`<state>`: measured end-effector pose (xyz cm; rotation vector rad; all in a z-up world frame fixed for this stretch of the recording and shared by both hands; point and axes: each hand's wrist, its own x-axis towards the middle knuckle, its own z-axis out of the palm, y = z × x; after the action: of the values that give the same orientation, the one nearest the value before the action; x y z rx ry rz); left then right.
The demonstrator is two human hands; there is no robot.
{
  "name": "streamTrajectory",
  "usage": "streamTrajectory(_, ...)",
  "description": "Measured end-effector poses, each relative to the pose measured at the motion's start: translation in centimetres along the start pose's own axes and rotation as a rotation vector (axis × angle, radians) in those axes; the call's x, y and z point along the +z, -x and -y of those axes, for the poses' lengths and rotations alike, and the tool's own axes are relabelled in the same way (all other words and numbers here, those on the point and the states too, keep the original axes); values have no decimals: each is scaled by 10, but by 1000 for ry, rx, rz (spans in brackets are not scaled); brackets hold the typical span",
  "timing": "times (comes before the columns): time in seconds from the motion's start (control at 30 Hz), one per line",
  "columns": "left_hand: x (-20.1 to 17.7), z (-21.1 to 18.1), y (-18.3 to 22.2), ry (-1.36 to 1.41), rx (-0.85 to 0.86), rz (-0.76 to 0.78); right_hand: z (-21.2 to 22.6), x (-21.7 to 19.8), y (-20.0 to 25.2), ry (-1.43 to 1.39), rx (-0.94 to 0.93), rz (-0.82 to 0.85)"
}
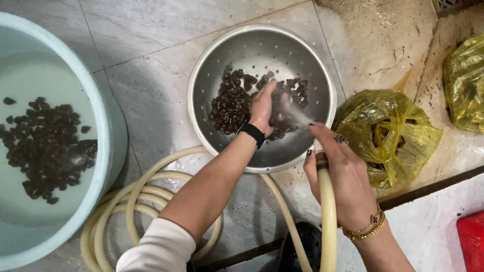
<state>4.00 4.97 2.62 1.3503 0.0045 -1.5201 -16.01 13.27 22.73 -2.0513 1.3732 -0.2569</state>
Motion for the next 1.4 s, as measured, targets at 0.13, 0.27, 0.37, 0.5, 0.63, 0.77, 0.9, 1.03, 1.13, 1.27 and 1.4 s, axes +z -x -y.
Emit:
streamTrajectory(0.13,-11,19,-10,351,-194,277,0,2,-5,34,20,119)
streamTrajectory(0.27,-18,28,-18,556,-240,422,-12,1,-8,46,-94,-106)
streamTrajectory(0.37,-16,18,-15,533,-250,330,-3,1,3,100,-6,92)
streamTrajectory(0.5,-15,6,-6,480,-258,266,-18,4,-4,13,-92,-91)
streamTrajectory(0.63,-10,-11,6,375,-268,264,-13,2,-4,43,23,130)
streamTrajectory(0.77,-21,-18,3,232,-240,370,-7,-6,-3,9,-46,-166)
streamTrajectory(0.9,-17,-36,11,28,-212,395,-19,-3,-6,60,-14,117)
streamTrajectory(1.03,-21,-53,17,-838,129,325,-34,0,-10,-18,-43,-83)
streamTrajectory(1.13,-22,-42,-5,-1435,666,170,-35,3,-1,0,121,97)
streamTrajectory(1.27,-1,-21,-33,-1830,834,151,-32,-9,-10,-47,175,112)
streamTrajectory(1.4,8,27,-20,-2025,737,131,-31,-19,-8,-63,254,42)
